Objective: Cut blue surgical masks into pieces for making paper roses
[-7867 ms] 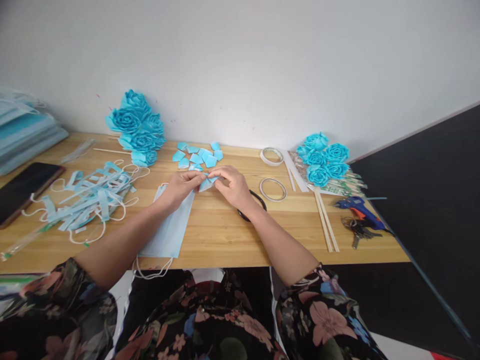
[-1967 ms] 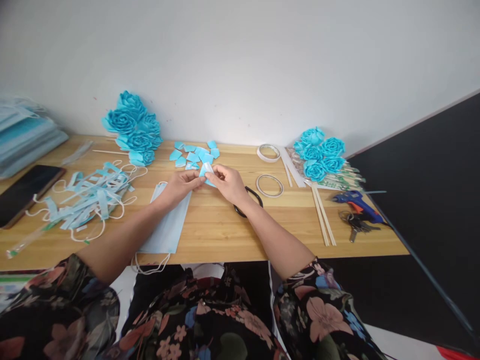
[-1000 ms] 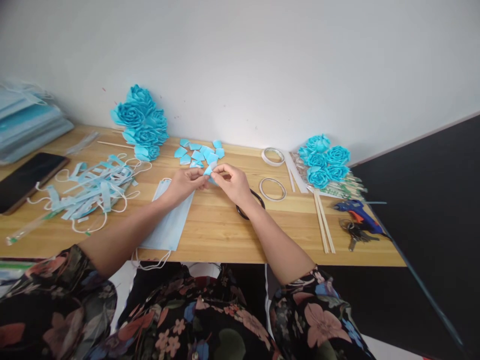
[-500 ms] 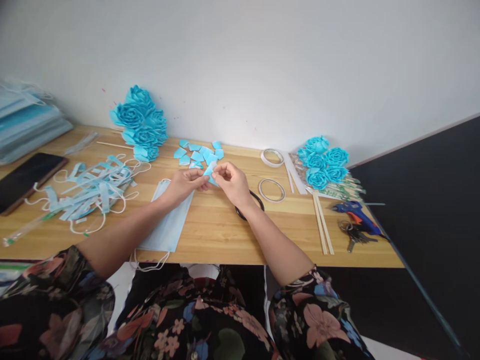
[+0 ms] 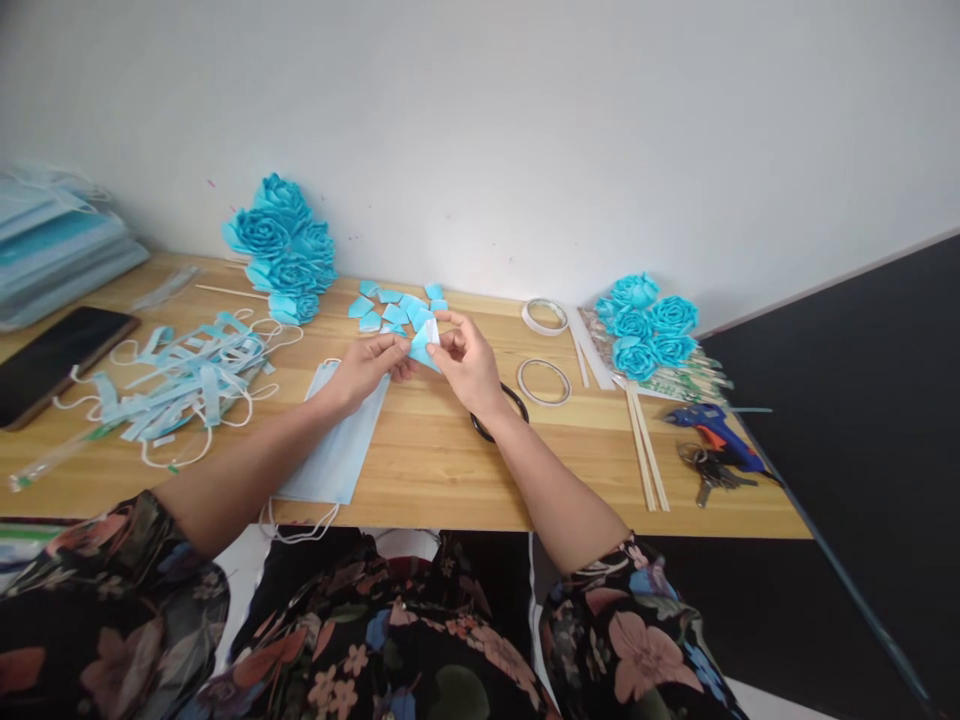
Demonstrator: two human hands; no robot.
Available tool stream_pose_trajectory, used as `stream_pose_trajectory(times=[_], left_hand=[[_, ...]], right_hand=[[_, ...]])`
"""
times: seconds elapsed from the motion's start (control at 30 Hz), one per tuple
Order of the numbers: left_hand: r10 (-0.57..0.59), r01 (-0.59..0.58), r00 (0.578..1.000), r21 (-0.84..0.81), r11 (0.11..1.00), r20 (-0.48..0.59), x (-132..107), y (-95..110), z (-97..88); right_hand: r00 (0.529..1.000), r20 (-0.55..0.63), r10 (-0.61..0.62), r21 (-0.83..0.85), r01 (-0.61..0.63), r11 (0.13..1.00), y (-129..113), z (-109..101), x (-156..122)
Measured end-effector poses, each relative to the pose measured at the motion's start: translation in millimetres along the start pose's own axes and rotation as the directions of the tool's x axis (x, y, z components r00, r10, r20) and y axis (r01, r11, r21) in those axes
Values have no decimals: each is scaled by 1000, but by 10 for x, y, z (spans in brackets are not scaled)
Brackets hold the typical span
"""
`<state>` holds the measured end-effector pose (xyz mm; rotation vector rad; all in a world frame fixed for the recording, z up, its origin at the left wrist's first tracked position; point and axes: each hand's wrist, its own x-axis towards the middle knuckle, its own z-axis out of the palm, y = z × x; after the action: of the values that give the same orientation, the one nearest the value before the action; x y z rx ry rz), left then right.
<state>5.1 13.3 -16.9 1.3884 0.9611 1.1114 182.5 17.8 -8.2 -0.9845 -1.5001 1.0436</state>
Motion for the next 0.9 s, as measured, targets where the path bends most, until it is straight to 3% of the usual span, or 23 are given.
stream_pose_trajectory(times=[0.37, 0.57, 0.7, 0.77, 0.9], left_hand=[[-3, 3, 1000, 0, 1000, 11, -1, -4, 22], [4, -5, 998, 15, 1000, 69, -18, -5, 41], [17, -20, 993, 23, 1000, 116, -19, -10, 43], [13, -15, 994, 16, 1000, 106, -12, -14, 32], [12, -12, 999, 7, 1000, 31, 5, -21, 8]], right_hand=[[997, 66, 27, -44, -24, 999, -21, -3, -20], [989, 129, 68, -34, -64, 997, 9, -16, -17], [996, 53, 69, -31, -68, 997, 22, -22, -19], [997, 38, 73, 24, -74, 997, 15, -32, -16], [988, 118, 96, 55, -103, 993, 0, -52, -5]])
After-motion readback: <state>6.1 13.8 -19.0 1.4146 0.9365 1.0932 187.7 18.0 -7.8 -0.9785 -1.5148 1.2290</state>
